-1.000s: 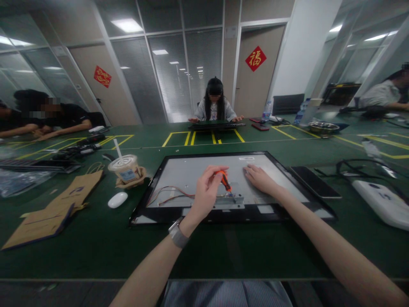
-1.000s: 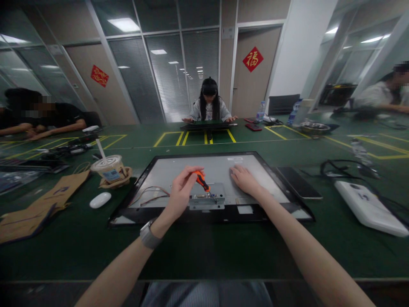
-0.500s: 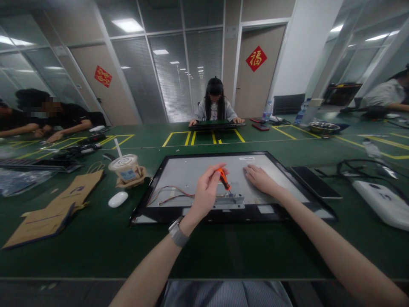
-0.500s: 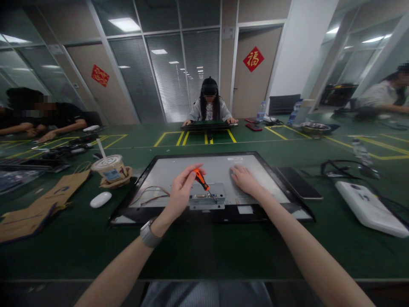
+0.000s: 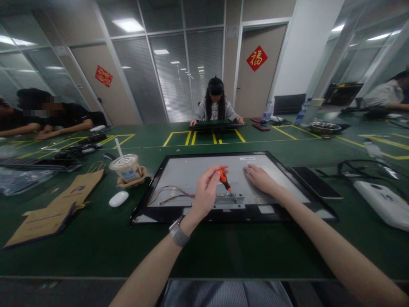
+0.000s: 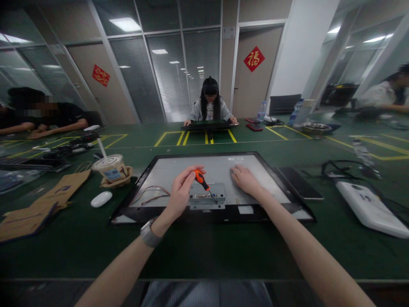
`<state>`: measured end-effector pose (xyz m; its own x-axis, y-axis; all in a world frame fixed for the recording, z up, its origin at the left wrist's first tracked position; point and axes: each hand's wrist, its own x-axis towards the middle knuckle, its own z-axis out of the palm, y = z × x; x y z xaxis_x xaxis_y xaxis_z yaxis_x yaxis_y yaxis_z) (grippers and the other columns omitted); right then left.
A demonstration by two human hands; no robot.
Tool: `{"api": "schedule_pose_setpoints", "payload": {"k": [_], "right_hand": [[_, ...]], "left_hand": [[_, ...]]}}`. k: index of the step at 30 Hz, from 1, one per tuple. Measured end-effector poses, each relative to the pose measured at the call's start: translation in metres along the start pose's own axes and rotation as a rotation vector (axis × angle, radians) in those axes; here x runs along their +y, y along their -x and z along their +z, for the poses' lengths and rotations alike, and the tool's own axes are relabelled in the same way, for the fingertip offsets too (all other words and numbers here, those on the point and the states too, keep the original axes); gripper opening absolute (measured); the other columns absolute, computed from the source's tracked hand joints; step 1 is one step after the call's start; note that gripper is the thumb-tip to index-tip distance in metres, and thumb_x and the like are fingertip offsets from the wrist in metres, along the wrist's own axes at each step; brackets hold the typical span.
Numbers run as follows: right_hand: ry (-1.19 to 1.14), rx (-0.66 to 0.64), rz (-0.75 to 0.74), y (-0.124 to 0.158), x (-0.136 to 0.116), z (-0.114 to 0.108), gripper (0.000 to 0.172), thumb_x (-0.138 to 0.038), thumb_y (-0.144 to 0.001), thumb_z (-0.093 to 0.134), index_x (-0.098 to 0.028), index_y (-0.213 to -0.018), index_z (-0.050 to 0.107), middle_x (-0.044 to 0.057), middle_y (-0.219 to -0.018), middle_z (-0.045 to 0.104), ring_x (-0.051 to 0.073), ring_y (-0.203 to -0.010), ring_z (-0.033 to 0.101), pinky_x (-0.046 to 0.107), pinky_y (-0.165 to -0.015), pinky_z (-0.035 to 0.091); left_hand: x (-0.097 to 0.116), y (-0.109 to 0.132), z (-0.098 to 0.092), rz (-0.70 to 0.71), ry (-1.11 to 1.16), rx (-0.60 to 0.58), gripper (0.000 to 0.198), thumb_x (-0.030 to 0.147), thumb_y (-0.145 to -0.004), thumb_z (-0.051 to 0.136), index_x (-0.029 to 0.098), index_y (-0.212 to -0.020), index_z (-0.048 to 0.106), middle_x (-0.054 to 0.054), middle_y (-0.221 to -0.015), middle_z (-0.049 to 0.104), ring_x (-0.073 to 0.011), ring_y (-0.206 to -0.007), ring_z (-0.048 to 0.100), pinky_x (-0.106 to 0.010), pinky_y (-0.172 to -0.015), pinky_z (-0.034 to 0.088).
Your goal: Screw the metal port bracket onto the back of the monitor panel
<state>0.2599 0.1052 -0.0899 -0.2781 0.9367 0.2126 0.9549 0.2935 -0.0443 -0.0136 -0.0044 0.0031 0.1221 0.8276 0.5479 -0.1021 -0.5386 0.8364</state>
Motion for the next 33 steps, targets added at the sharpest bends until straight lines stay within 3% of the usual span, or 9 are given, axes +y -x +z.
{"api": "schedule_pose_setpoints", "payload": {"k": [4,11,18,24,27,30,33], "right_hand": [[0.008,-0.011,0.011,0.0001,-0.0017,-0.0014,0.049,-0.026,-0.103,0.034,-0.01,-0.144,0.054,0.021,-0.151,0.052,0.033,-0.138,0.051,0.049,-0.115,0.037],[0.018,-0.005,-0.002,0.0006,-0.0005,-0.0017,0.048,-0.027,-0.103,0.034,-0.012,-0.144,0.054,0.02,-0.151,0.052,0.032,-0.138,0.051,0.047,-0.114,0.038],[0.008,0.023,-0.001,-0.0003,0.0009,0.0022,0.048,-0.027,-0.102,0.034,-0.013,-0.143,0.056,0.021,-0.15,0.054,0.033,-0.136,0.053,0.05,-0.112,0.04],[0.018,0.029,-0.013,-0.0008,0.0033,0.0036,0.048,-0.027,-0.102,0.034,-0.013,-0.142,0.056,0.02,-0.149,0.055,0.032,-0.134,0.054,0.047,-0.113,0.04],[0.014,0.021,-0.016,-0.0011,0.0034,0.0028,0.049,-0.027,-0.102,0.035,-0.011,-0.143,0.055,0.021,-0.149,0.054,0.032,-0.135,0.053,0.047,-0.113,0.04],[0.004,0.027,-0.019,-0.0008,0.0031,0.0025,0.048,-0.027,-0.101,0.035,-0.013,-0.142,0.056,0.021,-0.149,0.054,0.033,-0.135,0.053,0.05,-0.112,0.04],[0.003,0.04,-0.02,-0.0002,0.0031,0.0029,0.047,-0.027,-0.101,0.036,-0.014,-0.141,0.057,0.021,-0.149,0.055,0.033,-0.135,0.053,0.05,-0.112,0.04]], "left_hand": [[0.0007,0.0008,0.0021,0.017,-0.056,0.025,0.02,0.034,-0.093,0.065,0.019,-0.098,0.077,-0.006,-0.098,0.06,-0.0165,-0.091,0.061,-0.027,-0.08,0.051],[0.0021,0.0023,0.0036,-0.032,0.008,0.028,0.027,0.036,-0.098,0.057,0.018,-0.113,0.071,-0.008,-0.099,0.069,-0.0184,-0.095,0.065,-0.032,-0.089,0.052],[0.0006,0.0025,0.0041,0.051,-0.049,0.038,0.02,0.037,-0.091,0.068,0.02,-0.096,0.078,-0.006,-0.097,0.06,-0.0171,-0.09,0.061,-0.029,-0.081,0.052],[0.0047,0.0018,0.0015,0.007,0.01,-0.015,0.029,0.032,-0.101,0.051,0.02,-0.117,0.072,-0.008,-0.1,0.069,-0.0187,-0.096,0.065,-0.034,-0.092,0.051],[0.0036,0.0023,0.0018,-0.006,0.034,-0.021,0.03,0.033,-0.101,0.05,0.02,-0.117,0.072,-0.009,-0.104,0.071,-0.0206,-0.102,0.065,-0.036,-0.096,0.05],[0.0021,0.0028,0.003,0.059,-0.022,0.008,0.025,0.036,-0.096,0.061,0.02,-0.105,0.077,-0.01,-0.108,0.067,-0.0199,-0.099,0.063,-0.032,-0.088,0.052],[0.0019,0.0022,0.003,0.089,-0.063,0.026,0.022,0.036,-0.094,0.065,0.02,-0.101,0.078,-0.007,-0.098,0.063,-0.0168,-0.09,0.062,-0.029,-0.08,0.053]]}}
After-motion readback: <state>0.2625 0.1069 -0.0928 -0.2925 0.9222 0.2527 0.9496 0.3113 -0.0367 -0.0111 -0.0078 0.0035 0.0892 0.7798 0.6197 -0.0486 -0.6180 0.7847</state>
